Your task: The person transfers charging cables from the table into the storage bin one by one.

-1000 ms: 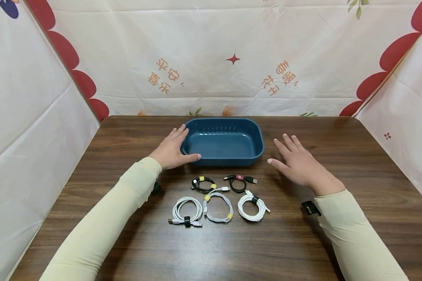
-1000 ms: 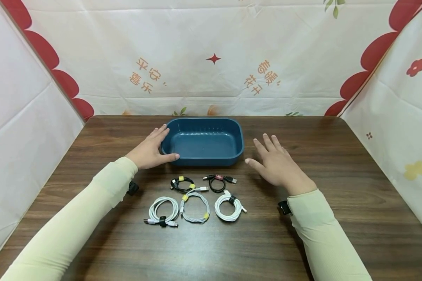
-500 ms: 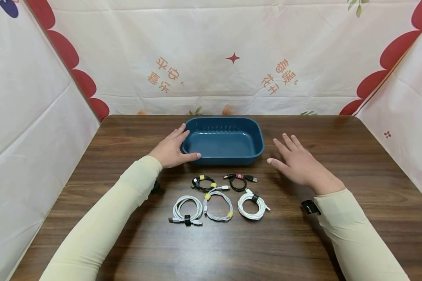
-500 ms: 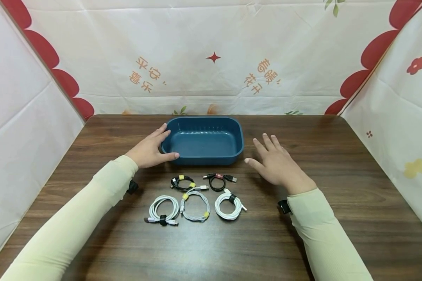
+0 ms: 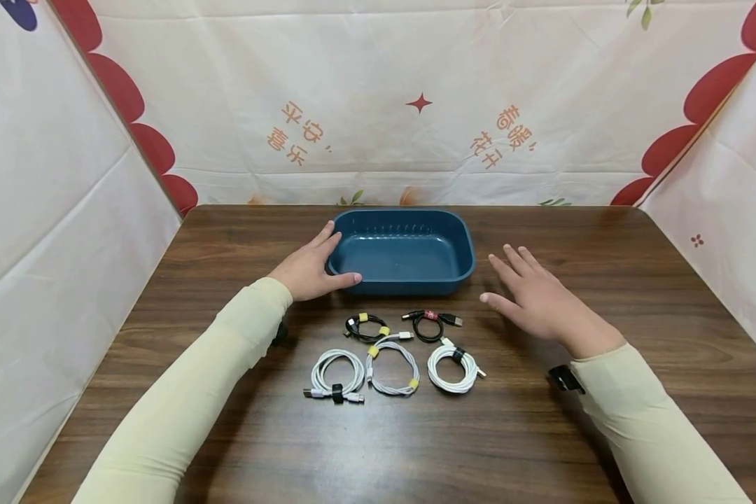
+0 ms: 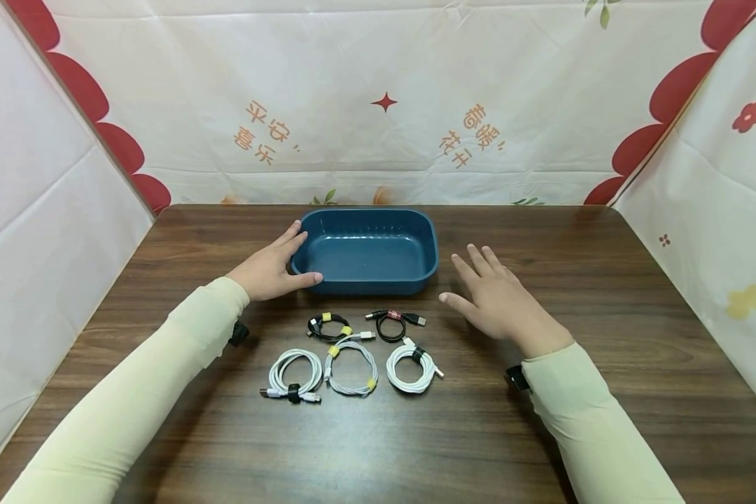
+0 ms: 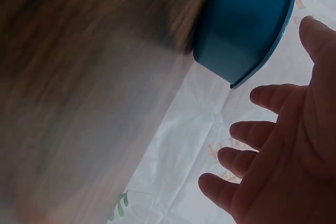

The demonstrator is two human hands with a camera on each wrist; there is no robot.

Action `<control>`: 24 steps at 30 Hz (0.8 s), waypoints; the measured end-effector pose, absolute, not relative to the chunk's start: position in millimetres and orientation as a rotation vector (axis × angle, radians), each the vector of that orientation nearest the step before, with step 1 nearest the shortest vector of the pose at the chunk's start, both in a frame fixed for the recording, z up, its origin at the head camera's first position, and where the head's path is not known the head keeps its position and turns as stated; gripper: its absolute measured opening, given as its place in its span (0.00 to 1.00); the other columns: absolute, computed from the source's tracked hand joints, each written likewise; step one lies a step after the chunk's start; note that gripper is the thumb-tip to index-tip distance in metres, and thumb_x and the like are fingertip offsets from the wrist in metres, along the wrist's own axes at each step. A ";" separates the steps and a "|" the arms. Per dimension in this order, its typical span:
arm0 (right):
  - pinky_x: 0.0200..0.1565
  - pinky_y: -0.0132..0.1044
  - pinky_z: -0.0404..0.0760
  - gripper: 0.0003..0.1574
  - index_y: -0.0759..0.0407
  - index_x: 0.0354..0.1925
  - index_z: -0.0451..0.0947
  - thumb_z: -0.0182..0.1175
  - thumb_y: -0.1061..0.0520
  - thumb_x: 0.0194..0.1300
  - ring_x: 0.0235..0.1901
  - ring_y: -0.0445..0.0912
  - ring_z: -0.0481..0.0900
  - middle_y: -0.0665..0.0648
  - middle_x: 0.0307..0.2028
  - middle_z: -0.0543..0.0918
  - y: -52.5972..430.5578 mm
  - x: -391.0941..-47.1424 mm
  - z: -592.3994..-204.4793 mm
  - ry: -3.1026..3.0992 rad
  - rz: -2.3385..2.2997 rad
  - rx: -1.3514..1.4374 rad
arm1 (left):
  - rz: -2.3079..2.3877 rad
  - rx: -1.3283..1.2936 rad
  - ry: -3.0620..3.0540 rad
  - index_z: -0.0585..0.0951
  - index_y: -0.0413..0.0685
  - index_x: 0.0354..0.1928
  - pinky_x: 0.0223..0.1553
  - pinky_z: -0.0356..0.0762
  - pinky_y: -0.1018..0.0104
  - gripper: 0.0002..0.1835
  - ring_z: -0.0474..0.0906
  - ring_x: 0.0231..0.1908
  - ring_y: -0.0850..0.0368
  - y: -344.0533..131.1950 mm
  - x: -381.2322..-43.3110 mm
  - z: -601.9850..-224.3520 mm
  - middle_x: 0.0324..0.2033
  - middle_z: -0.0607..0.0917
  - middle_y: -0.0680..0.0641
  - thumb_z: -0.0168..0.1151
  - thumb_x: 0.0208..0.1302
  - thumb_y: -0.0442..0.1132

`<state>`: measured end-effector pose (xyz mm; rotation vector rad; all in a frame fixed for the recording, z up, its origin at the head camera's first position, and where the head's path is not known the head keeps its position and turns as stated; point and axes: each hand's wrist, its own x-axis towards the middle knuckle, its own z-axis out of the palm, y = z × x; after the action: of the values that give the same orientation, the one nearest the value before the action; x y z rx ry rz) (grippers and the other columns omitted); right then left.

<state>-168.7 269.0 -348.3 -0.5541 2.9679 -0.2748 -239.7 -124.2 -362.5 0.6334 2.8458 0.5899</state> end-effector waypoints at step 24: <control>0.66 0.65 0.56 0.54 0.61 0.75 0.59 0.54 0.27 0.67 0.75 0.64 0.44 0.68 0.75 0.54 268.9 -135.3 -361.0 2.960 -0.193 -0.918 | 0.587 0.604 2.816 0.46 0.46 0.80 0.68 0.60 0.49 0.57 0.54 0.73 0.45 -121.6 -237.5 -362.2 0.78 0.35 0.50 0.53 0.62 0.74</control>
<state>-135.3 268.9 -361.0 -0.9182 2.9601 -0.1927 -237.5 -121.6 -362.2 0.6037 2.8164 0.5871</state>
